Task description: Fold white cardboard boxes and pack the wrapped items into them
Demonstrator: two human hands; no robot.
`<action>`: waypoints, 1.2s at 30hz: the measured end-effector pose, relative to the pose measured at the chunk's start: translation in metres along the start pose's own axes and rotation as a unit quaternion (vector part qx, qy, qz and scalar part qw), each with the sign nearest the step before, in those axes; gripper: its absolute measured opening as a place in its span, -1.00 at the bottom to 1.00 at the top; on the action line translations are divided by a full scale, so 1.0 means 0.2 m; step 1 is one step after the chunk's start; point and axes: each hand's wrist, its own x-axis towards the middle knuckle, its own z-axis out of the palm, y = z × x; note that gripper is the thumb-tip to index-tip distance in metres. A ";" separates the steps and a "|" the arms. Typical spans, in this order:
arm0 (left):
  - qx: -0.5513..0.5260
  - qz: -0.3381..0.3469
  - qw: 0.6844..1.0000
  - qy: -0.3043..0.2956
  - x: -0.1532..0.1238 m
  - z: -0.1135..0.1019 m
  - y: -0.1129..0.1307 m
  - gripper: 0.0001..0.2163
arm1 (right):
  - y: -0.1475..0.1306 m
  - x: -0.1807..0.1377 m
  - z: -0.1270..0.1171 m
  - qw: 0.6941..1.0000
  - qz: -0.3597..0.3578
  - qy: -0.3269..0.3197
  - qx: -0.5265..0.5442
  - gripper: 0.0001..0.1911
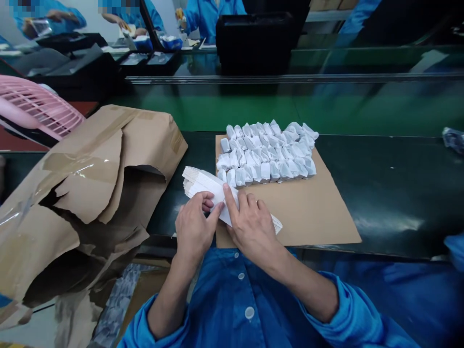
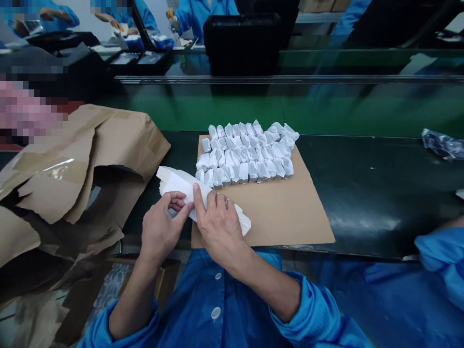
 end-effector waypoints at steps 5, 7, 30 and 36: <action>-0.048 -0.009 0.998 -0.026 0.03 0.02 -0.02 -0.87 | -0.01 -0.01 0.01 1.000 -0.010 -0.004 -0.002 -0.22; -0.060 0.001 0.998 -0.034 0.02 0.01 -0.02 -0.86 | 0.00 -0.01 0.00 1.000 -0.015 -0.005 0.001 -0.21; 0.166 0.084 0.982 0.029 -0.07 -0.04 -0.04 -0.90 | -0.03 -0.01 0.03 0.995 -0.098 0.012 -0.005 -0.29; 0.176 0.175 0.966 0.076 -0.10 -0.01 -0.06 -0.87 | -0.05 0.01 0.00 0.996 -0.083 0.007 -0.007 -0.32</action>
